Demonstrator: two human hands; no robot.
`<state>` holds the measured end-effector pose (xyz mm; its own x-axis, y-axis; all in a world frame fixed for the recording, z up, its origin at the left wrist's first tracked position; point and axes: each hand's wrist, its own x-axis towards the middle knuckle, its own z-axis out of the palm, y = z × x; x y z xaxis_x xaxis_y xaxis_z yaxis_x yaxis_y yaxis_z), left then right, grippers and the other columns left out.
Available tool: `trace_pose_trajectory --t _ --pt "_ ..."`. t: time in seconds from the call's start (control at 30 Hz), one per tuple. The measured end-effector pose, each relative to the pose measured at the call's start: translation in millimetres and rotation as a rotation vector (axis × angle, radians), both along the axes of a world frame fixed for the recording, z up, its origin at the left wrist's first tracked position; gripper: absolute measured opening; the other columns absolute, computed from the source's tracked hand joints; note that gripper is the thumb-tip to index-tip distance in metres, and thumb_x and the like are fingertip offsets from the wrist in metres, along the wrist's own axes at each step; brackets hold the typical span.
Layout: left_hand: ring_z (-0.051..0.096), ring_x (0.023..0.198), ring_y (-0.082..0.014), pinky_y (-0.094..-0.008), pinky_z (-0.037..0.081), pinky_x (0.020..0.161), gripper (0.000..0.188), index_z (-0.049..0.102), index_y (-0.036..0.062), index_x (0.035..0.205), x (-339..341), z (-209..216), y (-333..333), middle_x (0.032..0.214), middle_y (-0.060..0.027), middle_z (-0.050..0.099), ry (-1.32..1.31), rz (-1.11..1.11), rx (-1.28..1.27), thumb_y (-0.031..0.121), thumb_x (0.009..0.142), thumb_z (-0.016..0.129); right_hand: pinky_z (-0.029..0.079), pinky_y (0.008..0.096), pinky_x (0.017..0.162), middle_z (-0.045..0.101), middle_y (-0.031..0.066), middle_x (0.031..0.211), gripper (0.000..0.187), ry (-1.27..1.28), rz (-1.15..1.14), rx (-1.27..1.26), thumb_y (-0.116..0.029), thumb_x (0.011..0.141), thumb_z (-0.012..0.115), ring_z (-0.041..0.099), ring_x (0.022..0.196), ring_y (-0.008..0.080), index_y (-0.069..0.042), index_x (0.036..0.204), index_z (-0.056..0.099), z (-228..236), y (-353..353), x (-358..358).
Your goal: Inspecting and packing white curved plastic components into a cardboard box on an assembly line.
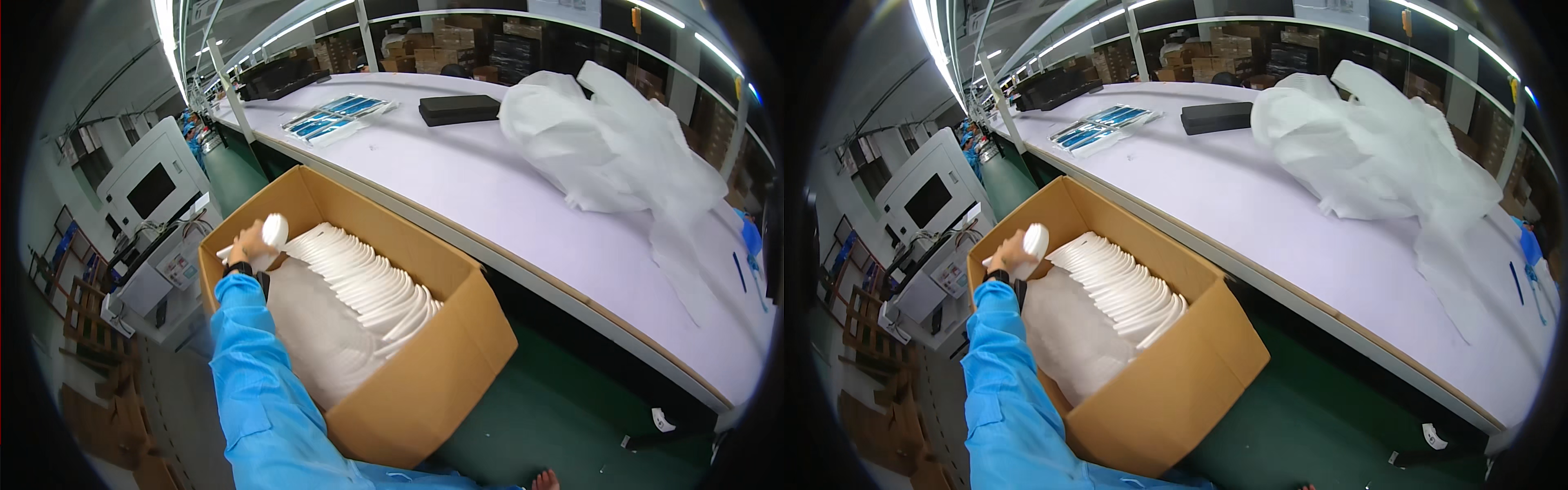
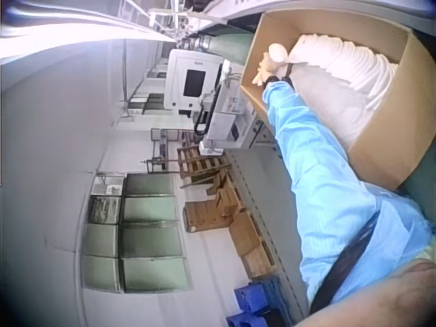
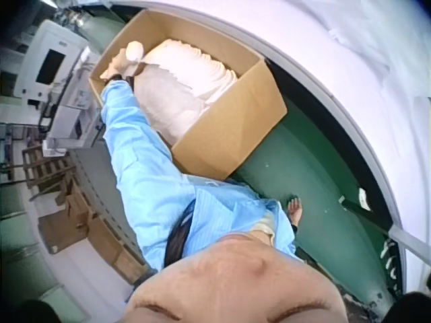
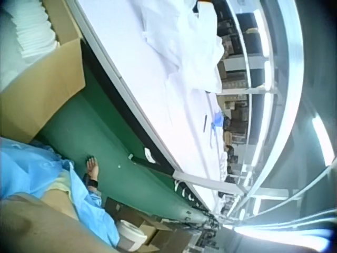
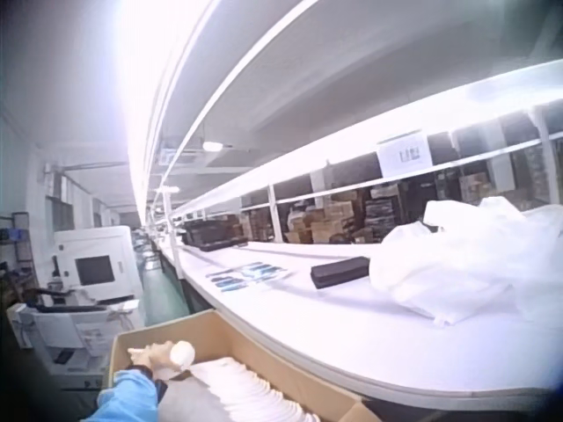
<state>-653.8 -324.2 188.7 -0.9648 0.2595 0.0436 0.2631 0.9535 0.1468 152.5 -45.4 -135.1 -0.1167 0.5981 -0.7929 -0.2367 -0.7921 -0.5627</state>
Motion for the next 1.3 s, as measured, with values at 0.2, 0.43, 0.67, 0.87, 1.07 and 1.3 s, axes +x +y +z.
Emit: trace_pose_trajectory --t 0.2,0.43,0.67,0.87,1.07,1.3 --pt "0.042 0.123 -0.0417 -0.0638 0.018 0.106 0.098 0.039 0.0137 0.133 -73 -81 -13 0.12 -0.0179 0.059 -0.171 0.063 -0.181 0.031 0.047 0.081 0.028 0.0441 0.11 0.035 0.0122 0.146 0.047 -0.131 0.119 -0.057 -0.027 0.099 0.037 0.033 0.134 0.0299 -0.007 0.142 0.033 -38 -36 38" --pt "0.034 0.13 -0.0386 -0.0619 0.011 0.109 0.1 0.035 0.0116 0.138 -89 -135 -57 0.134 -0.018 0.047 -0.185 0.163 -0.287 0.027 0.05 0.078 0.038 0.0394 0.103 0.046 0.0117 0.137 0.045 -0.243 0.362 -0.149 -0.029 0.099 0.036 0.047 0.122 0.0262 -0.005 0.137 0.04 -46 -42 28" --pt "0.033 0.131 -0.037 -0.0596 0.008 0.111 0.095 0.034 0.0113 0.139 -112 -191 -38 0.134 -0.0183 0.044 -0.172 0.175 -0.25 0.027 0.054 0.074 0.048 0.0352 0.087 0.057 0.0095 0.125 0.041 -0.376 0.343 -0.11 -0.028 0.096 0.045 0.057 0.107 0.0217 -0.005 0.129 0.05 -53 -23 55" --pt "0.035 0.129 -0.0348 -0.0605 0.013 0.108 0.077 0.039 0.0082 0.136 -115 -204 -60 0.133 -0.0183 0.045 0.041 0.102 -0.001 0.039 0.071 0.066 0.048 0.0353 0.087 0.057 0.0095 0.125 0.041 -0.4 0.41 -0.13 -0.029 0.096 0.046 0.057 0.107 0.0217 -0.005 0.129 0.05 -32 -8 45" --pt "0.038 0.124 -0.0414 -0.0599 0.018 0.106 0.075 0.048 0.0014 0.128 -70 -216 -33 0.128 -0.0212 0.049 0.313 0.303 -0.048 0.057 0.079 0.058 0.048 0.0355 0.086 0.057 0.0095 0.125 0.041 -0.424 0.442 -0.128 -0.029 0.096 0.047 0.057 0.107 0.0217 -0.006 0.129 0.05 -21 7 42" --pt "0.048 0.114 -0.0386 -0.0537 0.025 0.105 0.067 0.051 -0.0016 0.124 -79 -220 -49 0.117 -0.0216 0.056 0.476 0.182 0.029 0.053 0.084 0.054 0.048 0.0356 0.086 0.057 0.0095 0.125 0.041 -0.43 0.488 -0.156 -0.029 0.095 0.047 0.057 0.106 0.0217 -0.006 0.129 0.05 -12 6 41"
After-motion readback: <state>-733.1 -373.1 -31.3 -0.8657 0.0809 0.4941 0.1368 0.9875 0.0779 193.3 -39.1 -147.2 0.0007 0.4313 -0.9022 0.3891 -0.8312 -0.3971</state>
